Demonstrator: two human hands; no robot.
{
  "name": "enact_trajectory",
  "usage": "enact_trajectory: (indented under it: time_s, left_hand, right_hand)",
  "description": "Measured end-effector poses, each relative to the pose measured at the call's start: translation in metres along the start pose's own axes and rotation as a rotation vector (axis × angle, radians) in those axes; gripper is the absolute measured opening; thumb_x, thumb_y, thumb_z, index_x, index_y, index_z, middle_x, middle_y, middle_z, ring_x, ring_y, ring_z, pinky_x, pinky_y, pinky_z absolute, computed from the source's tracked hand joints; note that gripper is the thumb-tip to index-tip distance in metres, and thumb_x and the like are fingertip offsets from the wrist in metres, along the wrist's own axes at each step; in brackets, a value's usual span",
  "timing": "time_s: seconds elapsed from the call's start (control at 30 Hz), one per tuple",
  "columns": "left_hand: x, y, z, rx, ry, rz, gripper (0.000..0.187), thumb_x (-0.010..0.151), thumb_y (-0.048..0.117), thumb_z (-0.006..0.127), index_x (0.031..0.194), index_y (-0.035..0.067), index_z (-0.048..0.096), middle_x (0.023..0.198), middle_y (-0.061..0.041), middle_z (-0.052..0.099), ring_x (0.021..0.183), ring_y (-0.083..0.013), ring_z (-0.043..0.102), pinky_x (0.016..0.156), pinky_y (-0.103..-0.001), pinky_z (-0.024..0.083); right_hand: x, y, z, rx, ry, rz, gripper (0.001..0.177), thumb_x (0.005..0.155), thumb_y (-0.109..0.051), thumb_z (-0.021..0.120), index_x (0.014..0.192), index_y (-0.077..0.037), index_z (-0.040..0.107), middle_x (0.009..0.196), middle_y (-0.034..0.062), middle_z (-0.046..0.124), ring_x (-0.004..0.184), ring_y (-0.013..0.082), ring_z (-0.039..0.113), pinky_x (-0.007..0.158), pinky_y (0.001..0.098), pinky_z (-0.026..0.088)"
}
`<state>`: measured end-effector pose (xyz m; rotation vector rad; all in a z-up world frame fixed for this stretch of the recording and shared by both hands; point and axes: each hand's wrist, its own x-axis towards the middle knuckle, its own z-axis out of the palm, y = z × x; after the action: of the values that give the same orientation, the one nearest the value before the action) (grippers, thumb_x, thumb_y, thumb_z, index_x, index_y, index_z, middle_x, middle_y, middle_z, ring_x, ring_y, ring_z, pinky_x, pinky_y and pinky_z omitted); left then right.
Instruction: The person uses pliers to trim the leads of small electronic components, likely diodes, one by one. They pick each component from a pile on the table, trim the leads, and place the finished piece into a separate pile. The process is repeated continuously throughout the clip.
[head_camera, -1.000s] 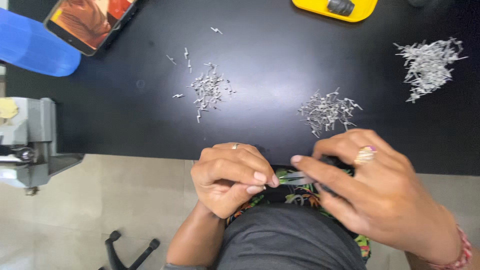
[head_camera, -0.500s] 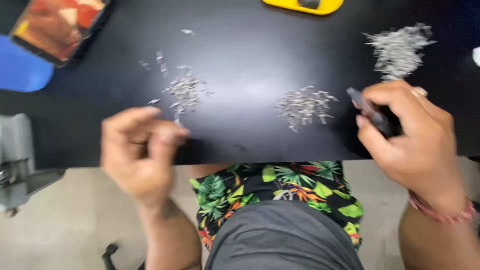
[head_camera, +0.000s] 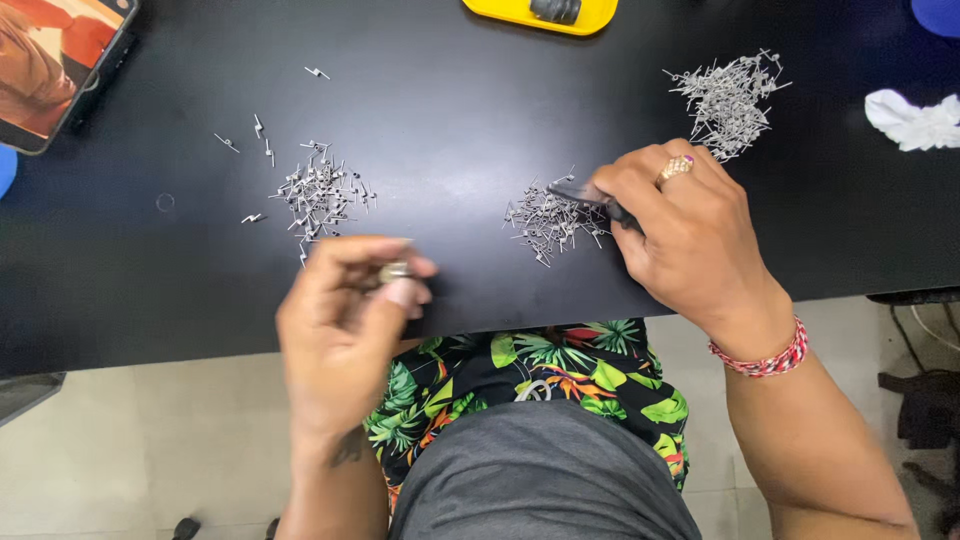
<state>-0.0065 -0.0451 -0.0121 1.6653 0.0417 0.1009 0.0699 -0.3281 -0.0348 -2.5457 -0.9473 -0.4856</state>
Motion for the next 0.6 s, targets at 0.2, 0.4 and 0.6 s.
enact_trajectory:
  time_s: [0.2, 0.4, 0.6]
  left_hand:
    - [-0.002, -0.003, 0.032, -0.074, -0.194, -0.059, 0.023, 0.098, 0.005, 0.062, 0.12, 0.003, 0.064, 0.107, -0.012, 0.076, 0.102, -0.0147, 0.073, 0.09, -0.025, 0.06]
    - [0.0, 0.002, 0.044, -0.023, -0.23, -0.087, 0.02, 0.097, 0.01, 0.06, 0.116, 0.008, 0.066, 0.1, -0.008, 0.079, 0.094, -0.0111, 0.072, 0.079, -0.024, 0.058]
    - [0.0, -0.005, 0.057, -0.154, -0.227, -0.139, 0.017, 0.098, 0.011, 0.061, 0.114, 0.006, 0.064, 0.094, -0.009, 0.077, 0.088, -0.0112, 0.072, 0.078, -0.025, 0.058]
  right_hand:
    - [0.008, -0.007, -0.006, 0.149, 0.004, -0.02, 0.029, 0.081, 0.016, 0.063, 0.104, -0.001, 0.065, 0.102, 0.0131, 0.066, 0.09, 0.0318, 0.06, 0.084, 0.042, 0.044]
    - [0.006, -0.004, 0.001, 0.031, -0.028, -0.017, 0.029, 0.08, 0.009, 0.068, 0.104, -0.007, 0.064, 0.101, 0.0075, 0.066, 0.082, 0.0289, 0.055, 0.075, 0.0405, 0.042]
    - [0.011, -0.023, -0.014, 0.443, 0.08, 0.272, 0.011, 0.097, 0.008, 0.063, 0.103, 0.0, 0.059, 0.096, 0.0136, 0.063, 0.086, 0.0266, 0.058, 0.084, 0.0363, 0.042]
